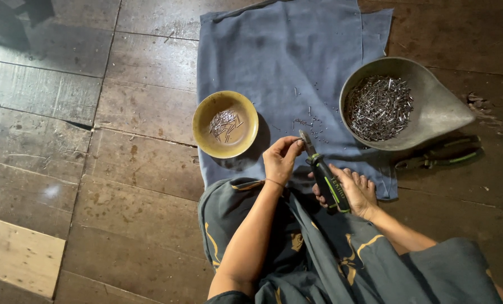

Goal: The person sits on the floor and uses pliers to cut small metal nails one by one. The cut pieces are placed into a yellow bowl, while the remaining nails are kept in a metal scoop. The person continues this repetitive cutting process throughout the clip.

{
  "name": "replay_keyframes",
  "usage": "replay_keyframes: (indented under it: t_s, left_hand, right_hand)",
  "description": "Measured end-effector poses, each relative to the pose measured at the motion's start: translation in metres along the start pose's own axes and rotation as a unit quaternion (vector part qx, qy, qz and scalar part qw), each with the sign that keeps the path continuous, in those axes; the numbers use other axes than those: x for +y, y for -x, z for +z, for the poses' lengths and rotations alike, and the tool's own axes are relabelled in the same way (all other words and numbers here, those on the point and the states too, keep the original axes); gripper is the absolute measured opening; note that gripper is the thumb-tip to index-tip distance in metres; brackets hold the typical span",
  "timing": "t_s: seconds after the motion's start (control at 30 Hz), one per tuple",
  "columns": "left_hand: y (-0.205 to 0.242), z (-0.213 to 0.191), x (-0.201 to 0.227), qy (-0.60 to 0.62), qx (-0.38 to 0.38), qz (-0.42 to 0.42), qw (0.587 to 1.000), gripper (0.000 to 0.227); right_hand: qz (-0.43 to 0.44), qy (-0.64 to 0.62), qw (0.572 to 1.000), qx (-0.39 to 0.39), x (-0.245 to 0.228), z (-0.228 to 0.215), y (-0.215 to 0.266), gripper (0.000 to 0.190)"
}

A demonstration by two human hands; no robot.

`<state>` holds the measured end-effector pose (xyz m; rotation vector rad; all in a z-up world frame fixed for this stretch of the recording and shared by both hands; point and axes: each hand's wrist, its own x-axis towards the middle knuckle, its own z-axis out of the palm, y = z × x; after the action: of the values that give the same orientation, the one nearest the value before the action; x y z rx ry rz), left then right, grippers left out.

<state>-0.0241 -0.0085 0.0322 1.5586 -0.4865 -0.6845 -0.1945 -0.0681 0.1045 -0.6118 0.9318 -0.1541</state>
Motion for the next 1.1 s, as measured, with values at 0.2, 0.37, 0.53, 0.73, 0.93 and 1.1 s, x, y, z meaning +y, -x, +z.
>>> replay_keyframes:
  t_s: [0.2, 0.37, 0.53, 0.73, 0.93, 1.1]
  left_hand:
    - [0.001, -0.001, 0.005, -0.037, 0.007, 0.026, 0.999, 0.006]
    - [0.002, -0.001, 0.012, -0.037, -0.001, 0.022, 0.999, 0.004]
    - [0.002, -0.003, 0.017, -0.047, -0.001, 0.032, 0.998, 0.003]
    - [0.0, -0.007, 0.012, -0.065, 0.001, 0.05, 0.997, 0.004]
    - [0.001, -0.005, 0.01, -0.06, -0.001, 0.05, 0.997, 0.003]
    - [0.004, -0.002, 0.01, -0.041, -0.008, 0.042, 0.998, 0.004]
  right_hand:
    - [0.02, -0.026, 0.999, -0.02, 0.019, -0.013, -0.014, 0.056]
    - [0.018, -0.069, 0.997, -0.027, 0.023, -0.012, -0.013, 0.046]
    - [0.03, -0.111, 0.993, 0.014, -0.021, 0.045, 0.032, 0.041]
    - [0.097, -0.072, 0.992, -0.022, 0.006, 0.002, -0.002, 0.067]
    - [0.116, 0.022, 0.992, -0.035, 0.016, -0.005, -0.006, 0.077]
    - [0.124, 0.118, 0.985, -0.004, 0.018, -0.002, -0.004, 0.075]
